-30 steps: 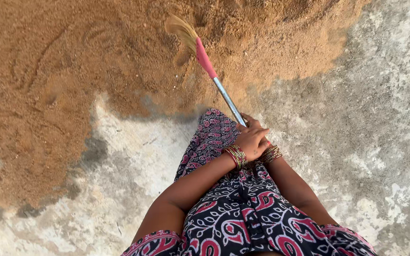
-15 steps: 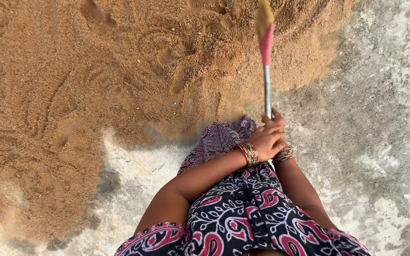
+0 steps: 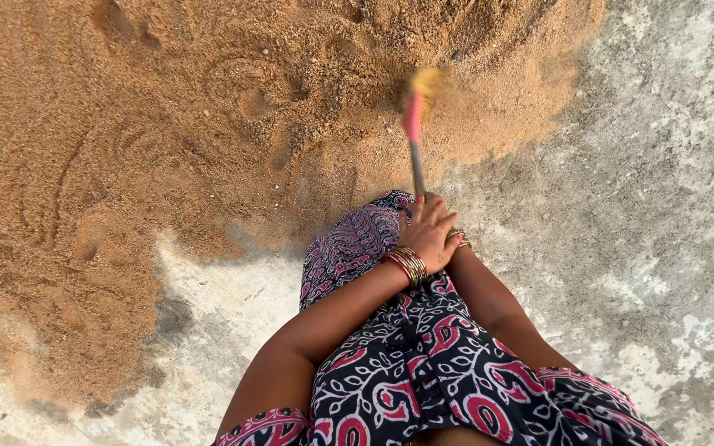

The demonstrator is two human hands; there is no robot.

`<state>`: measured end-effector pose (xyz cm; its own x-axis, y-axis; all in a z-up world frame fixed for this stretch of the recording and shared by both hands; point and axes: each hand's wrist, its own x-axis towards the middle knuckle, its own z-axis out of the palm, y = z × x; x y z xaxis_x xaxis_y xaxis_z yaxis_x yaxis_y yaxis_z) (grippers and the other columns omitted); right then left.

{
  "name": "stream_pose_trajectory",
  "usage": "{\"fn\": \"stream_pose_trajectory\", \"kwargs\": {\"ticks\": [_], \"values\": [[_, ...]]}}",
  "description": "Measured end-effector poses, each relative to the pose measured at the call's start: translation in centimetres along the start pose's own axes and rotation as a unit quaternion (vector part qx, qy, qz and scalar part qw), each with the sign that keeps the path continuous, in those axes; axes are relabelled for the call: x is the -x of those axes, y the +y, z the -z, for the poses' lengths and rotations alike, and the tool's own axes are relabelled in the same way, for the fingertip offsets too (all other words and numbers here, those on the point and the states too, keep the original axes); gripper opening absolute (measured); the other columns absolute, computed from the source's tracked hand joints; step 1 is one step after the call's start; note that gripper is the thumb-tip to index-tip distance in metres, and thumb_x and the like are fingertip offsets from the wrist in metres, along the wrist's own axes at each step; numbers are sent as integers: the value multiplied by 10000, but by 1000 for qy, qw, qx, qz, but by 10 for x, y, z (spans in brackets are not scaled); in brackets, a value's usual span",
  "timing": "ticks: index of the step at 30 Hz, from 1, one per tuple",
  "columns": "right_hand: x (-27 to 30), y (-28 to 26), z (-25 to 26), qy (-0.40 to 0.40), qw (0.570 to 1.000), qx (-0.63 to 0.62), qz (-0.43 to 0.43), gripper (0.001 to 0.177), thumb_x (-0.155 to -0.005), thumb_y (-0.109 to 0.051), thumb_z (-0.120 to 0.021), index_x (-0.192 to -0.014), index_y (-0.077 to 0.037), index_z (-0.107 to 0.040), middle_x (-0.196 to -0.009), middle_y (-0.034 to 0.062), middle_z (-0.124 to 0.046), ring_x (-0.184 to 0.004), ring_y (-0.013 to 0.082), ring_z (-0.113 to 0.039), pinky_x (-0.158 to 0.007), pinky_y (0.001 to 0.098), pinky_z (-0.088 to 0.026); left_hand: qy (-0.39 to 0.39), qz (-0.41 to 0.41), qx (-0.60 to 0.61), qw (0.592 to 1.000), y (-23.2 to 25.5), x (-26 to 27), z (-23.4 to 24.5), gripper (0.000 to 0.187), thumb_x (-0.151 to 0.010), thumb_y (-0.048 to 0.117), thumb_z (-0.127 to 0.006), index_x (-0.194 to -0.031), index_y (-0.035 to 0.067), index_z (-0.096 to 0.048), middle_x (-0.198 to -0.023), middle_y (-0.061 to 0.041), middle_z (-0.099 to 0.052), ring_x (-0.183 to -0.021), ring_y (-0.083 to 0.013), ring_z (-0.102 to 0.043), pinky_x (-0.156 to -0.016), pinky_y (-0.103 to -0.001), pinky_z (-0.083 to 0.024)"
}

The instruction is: The person sweeps sand across a concrete surface using a broom, gathering it into a pile.

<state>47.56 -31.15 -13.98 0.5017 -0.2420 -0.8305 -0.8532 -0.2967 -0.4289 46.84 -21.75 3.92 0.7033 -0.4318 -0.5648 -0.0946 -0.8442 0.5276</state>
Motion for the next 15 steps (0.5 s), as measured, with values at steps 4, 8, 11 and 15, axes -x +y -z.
{"fn": "stream_pose_trajectory", "kwargs": {"ticks": [4,8,11,15], "values": [[-5,-10,15,-33,996,66,48,408,-955,-157,-685,-1284,72,-606,-817,133,-681,-604,209,-639,-513,350,-511,23,10,-26,999,11,-20,8,580,-995,554,-419,-1487,259,-502,-1625,-152,-326,-1518,-476,-160,-1175,-732,-131],[-23,-8,51,7,986,127,112,413,-942,-155,-683,-1295,47,-607,-831,142,-698,-622,213,-658,-546,359,-534,43,-82,32,995,21,-45,-10,617,-1012,573,-424,-1496,202,-518,-1617,-136,-378,-1530,-485,-216,-1219,-631,-239],[-33,-10,89,70,974,151,151,420,-932,-153,-682,-1303,29,-608,-841,149,-711,-636,216,-671,-572,366,-552,21,-135,38,990,29,-56,-20,623,-1016,562,-409,-1506,185,-481,-1646,-127,-338,-1518,-468,-257,-1202,-585,-278],[-38,-29,139,156,962,164,151,431,-919,-150,-680,-1315,4,-609,-855,158,-727,-654,220,-690,-605,375,-575,-62,-171,87,980,37,-56,-27,724,-1003,598,-397,-1590,177,-333,-1649,-231,-246,-1474,-426,-346,-1194,-481,-323]]}}
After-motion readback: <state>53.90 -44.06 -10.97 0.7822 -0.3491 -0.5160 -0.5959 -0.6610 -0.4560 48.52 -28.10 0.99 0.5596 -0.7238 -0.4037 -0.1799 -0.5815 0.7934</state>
